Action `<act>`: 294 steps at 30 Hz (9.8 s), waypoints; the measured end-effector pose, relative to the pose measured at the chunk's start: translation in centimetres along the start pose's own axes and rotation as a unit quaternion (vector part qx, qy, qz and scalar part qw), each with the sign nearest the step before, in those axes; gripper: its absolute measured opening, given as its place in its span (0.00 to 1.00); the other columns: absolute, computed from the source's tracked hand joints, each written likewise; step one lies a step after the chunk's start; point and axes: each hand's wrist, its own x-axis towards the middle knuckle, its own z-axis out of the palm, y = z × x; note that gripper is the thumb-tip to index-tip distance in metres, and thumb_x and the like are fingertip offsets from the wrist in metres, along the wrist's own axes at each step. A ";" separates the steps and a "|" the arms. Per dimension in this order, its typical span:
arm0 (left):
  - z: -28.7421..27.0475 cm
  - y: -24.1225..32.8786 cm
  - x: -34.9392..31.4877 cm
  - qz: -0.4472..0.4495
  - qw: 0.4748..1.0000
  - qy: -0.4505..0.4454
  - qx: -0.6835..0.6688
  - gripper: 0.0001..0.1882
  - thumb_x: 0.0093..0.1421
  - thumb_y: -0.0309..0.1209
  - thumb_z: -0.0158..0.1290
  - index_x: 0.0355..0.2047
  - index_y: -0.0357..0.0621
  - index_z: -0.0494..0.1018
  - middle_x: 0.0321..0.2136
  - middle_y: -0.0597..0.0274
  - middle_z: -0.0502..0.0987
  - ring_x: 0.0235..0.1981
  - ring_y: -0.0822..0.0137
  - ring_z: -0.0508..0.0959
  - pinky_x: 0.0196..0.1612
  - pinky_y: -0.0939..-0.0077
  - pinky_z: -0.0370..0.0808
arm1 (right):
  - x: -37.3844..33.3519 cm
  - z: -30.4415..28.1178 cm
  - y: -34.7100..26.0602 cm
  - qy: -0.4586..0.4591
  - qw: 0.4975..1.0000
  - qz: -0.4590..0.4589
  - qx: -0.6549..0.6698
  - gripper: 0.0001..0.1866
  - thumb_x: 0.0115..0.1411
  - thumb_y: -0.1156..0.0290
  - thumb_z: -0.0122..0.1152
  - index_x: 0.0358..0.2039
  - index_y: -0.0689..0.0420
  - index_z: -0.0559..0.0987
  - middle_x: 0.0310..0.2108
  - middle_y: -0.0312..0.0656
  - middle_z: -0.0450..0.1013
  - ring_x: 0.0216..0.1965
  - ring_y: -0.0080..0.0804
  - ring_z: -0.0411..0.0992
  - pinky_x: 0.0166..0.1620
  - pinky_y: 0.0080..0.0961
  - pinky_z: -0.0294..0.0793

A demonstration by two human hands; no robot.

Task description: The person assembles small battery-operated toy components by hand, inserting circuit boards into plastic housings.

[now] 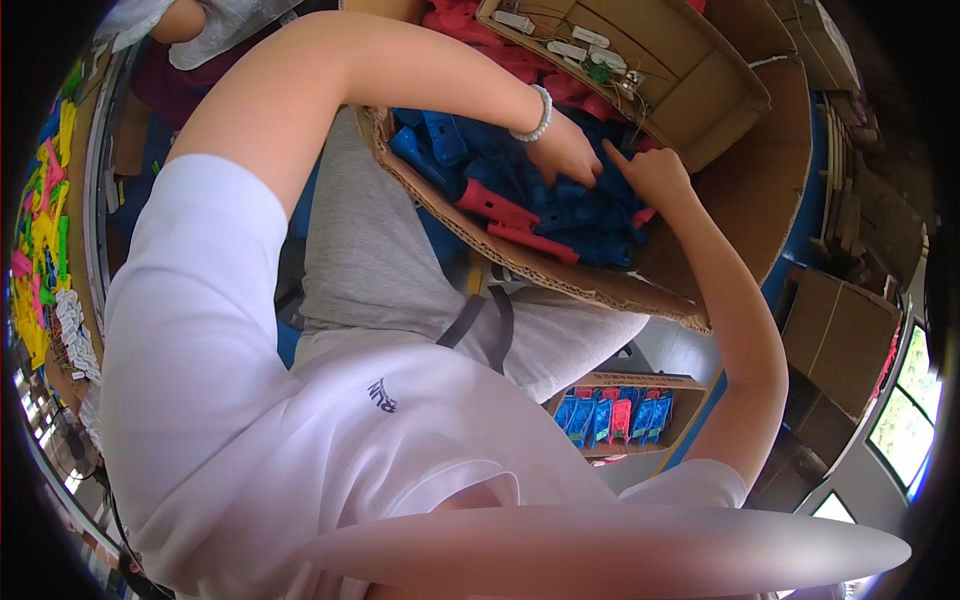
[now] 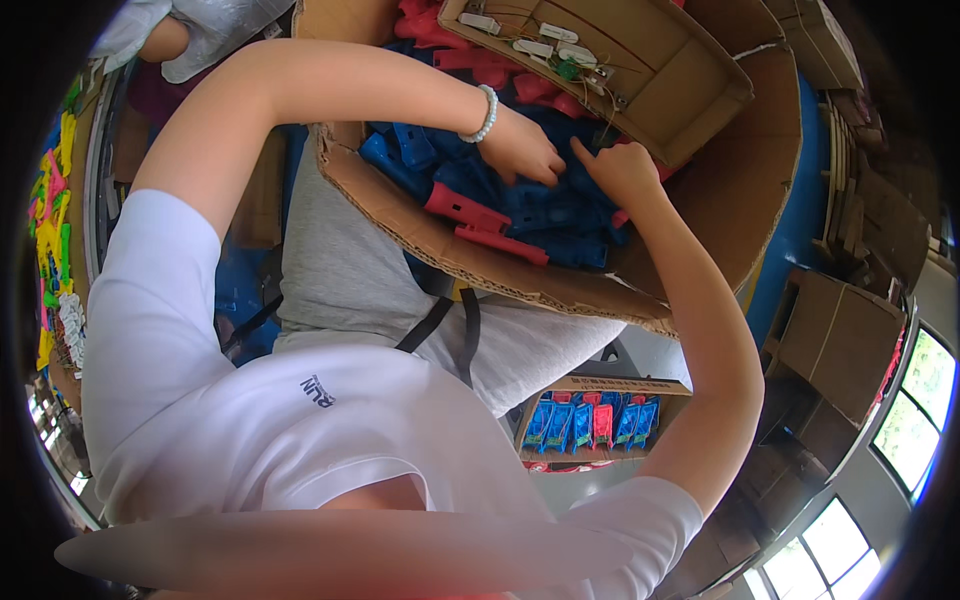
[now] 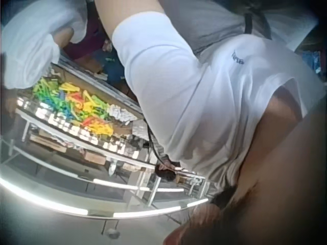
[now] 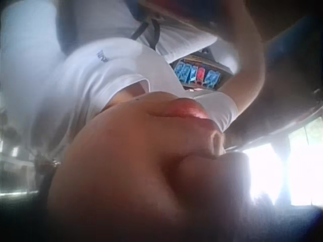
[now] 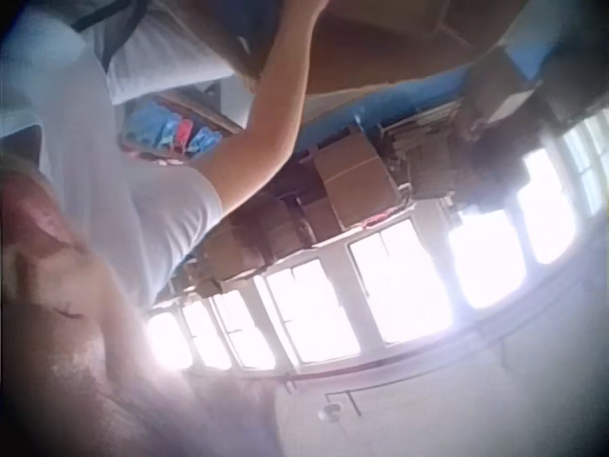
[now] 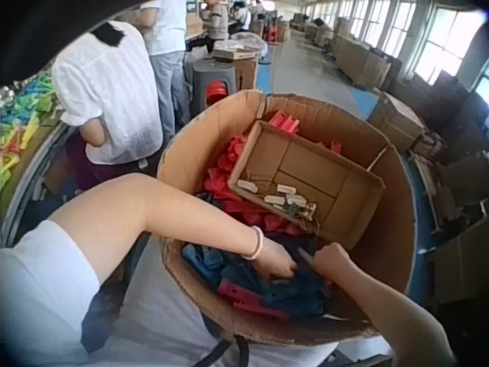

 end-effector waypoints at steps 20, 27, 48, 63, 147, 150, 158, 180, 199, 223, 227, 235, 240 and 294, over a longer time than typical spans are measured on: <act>-7.9 5.7 -9.5 -0.120 0.616 0.599 -0.498 0.21 0.53 0.23 0.56 0.49 0.42 0.69 0.33 0.62 0.76 0.32 0.71 0.76 0.41 0.75 0.74 | -6.0 -10.5 1.4 0.410 0.551 0.099 0.721 0.09 0.62 0.78 0.57 0.42 0.66 0.79 0.30 0.41 0.77 0.26 0.20 0.70 0.30 0.17 0.68; -10.8 7.4 -9.8 -0.079 0.701 0.652 -0.277 0.18 0.53 0.28 0.62 0.44 0.40 0.72 0.34 0.63 0.81 0.36 0.68 0.79 0.43 0.75 0.72 | -6.6 -13.5 -0.5 0.516 0.482 0.077 0.704 0.07 0.60 0.78 0.61 0.39 0.65 0.81 0.27 0.36 0.74 0.25 0.18 0.67 0.29 0.15 0.65; -13.5 1.8 -10.5 -0.059 0.426 0.774 -0.465 0.34 0.53 0.28 0.62 0.58 0.34 0.60 0.45 0.57 0.70 0.42 0.65 0.75 0.42 0.67 0.75 | -1.5 -15.3 1.2 0.560 0.322 -0.010 0.763 0.08 0.59 0.80 0.62 0.39 0.68 0.78 0.31 0.40 0.75 0.30 0.26 0.74 0.34 0.23 0.78; -10.2 0.2 -7.8 -0.033 0.433 0.762 -0.481 0.24 0.60 0.32 0.58 0.54 0.41 0.65 0.41 0.56 0.74 0.39 0.66 0.78 0.43 0.70 0.77 | 2.0 -13.9 -1.0 0.484 0.420 0.121 0.758 0.09 0.62 0.76 0.59 0.41 0.68 0.76 0.42 0.44 0.76 0.40 0.27 0.76 0.44 0.22 0.76; -9.9 1.2 -9.7 0.171 0.403 0.719 -0.539 0.20 0.67 0.26 0.45 0.59 0.47 0.64 0.45 0.60 0.74 0.47 0.66 0.77 0.49 0.73 0.74 | 1.7 -10.9 -0.2 0.282 0.352 -0.153 0.879 0.22 0.62 0.68 0.55 0.54 0.67 0.72 0.50 0.50 0.73 0.50 0.37 0.72 0.55 0.35 0.68; -10.3 1.5 -10.6 -0.010 0.514 0.797 -0.316 0.22 0.66 0.28 0.46 0.61 0.46 0.62 0.52 0.54 0.71 0.55 0.61 0.70 0.56 0.69 0.68 | 1.2 -11.3 -0.8 0.230 0.373 -0.135 0.889 0.17 0.62 0.71 0.56 0.50 0.66 0.75 0.47 0.49 0.75 0.48 0.33 0.73 0.51 0.29 0.70; -10.4 1.6 -10.2 -0.110 0.484 0.854 -0.157 0.22 0.66 0.29 0.47 0.60 0.41 0.61 0.47 0.53 0.72 0.46 0.61 0.75 0.49 0.67 0.73 | 0.0 -12.2 -0.6 0.314 0.560 -0.036 0.766 0.13 0.56 0.80 0.63 0.42 0.65 0.78 0.34 0.40 0.78 0.33 0.22 0.75 0.36 0.17 0.73; -8.9 4.1 -6.8 -0.077 0.622 0.539 -0.562 0.19 0.71 0.44 0.39 0.43 0.41 0.70 0.29 0.61 0.77 0.23 0.74 0.76 0.27 0.79 0.75 | -0.7 -12.6 2.6 0.785 0.538 0.217 0.217 0.05 0.54 0.79 0.66 0.33 0.60 0.82 0.32 0.41 0.78 0.31 0.33 0.77 0.37 0.23 0.76; -9.1 5.4 -7.1 0.063 0.553 0.478 -0.680 0.22 0.71 0.46 0.38 0.44 0.38 0.68 0.29 0.50 0.76 0.21 0.65 0.77 0.26 0.72 0.76 | 0.3 -12.0 2.5 0.646 0.433 0.134 0.615 0.14 0.58 0.88 0.50 0.43 0.67 0.78 0.38 0.41 0.77 0.39 0.25 0.75 0.44 0.22 0.75; -8.6 2.8 -7.1 -0.142 0.679 0.683 -0.229 0.12 0.67 0.35 0.49 0.38 0.37 0.64 0.26 0.61 0.74 0.28 0.77 0.75 0.31 0.78 0.70 | 1.1 -13.1 0.2 0.500 0.187 -0.124 0.836 0.10 0.60 0.83 0.57 0.44 0.67 0.74 0.40 0.47 0.75 0.41 0.32 0.74 0.45 0.31 0.75; -8.2 2.7 -6.9 -0.151 0.684 0.682 -0.210 0.13 0.67 0.34 0.49 0.42 0.38 0.61 0.28 0.60 0.75 0.29 0.77 0.76 0.31 0.79 0.71 | 1.2 -13.0 -0.1 0.536 0.170 -0.104 0.821 0.10 0.60 0.84 0.58 0.42 0.67 0.74 0.38 0.44 0.75 0.39 0.30 0.74 0.44 0.28 0.75; -8.8 2.8 -6.8 -0.143 0.672 0.673 -0.274 0.15 0.68 0.36 0.48 0.47 0.41 0.61 0.31 0.60 0.75 0.31 0.76 0.77 0.32 0.80 0.72 | 1.1 -13.2 1.1 0.520 0.232 -0.057 0.820 0.10 0.60 0.81 0.60 0.42 0.64 0.75 0.37 0.39 0.75 0.37 0.24 0.73 0.41 0.25 0.74; -10.0 3.7 -6.4 -0.140 0.666 0.672 -0.292 0.16 0.69 0.38 0.46 0.50 0.43 0.61 0.35 0.57 0.75 0.32 0.74 0.77 0.31 0.79 0.74 | 0.0 -14.2 1.8 0.496 0.255 -0.023 0.829 0.10 0.62 0.78 0.58 0.44 0.64 0.74 0.39 0.43 0.76 0.38 0.27 0.74 0.42 0.25 0.73; 3.1 -3.2 12.9 -0.266 0.960 0.036 -0.083 0.19 0.56 0.39 0.54 0.40 0.35 0.76 0.38 0.42 0.79 0.42 0.46 0.79 0.47 0.58 0.74 | -40.3 18.4 -28.0 0.221 0.618 0.696 0.294 0.10 0.58 0.70 0.61 0.37 0.63 0.79 0.47 0.46 0.74 0.56 0.44 0.66 0.55 0.40 0.68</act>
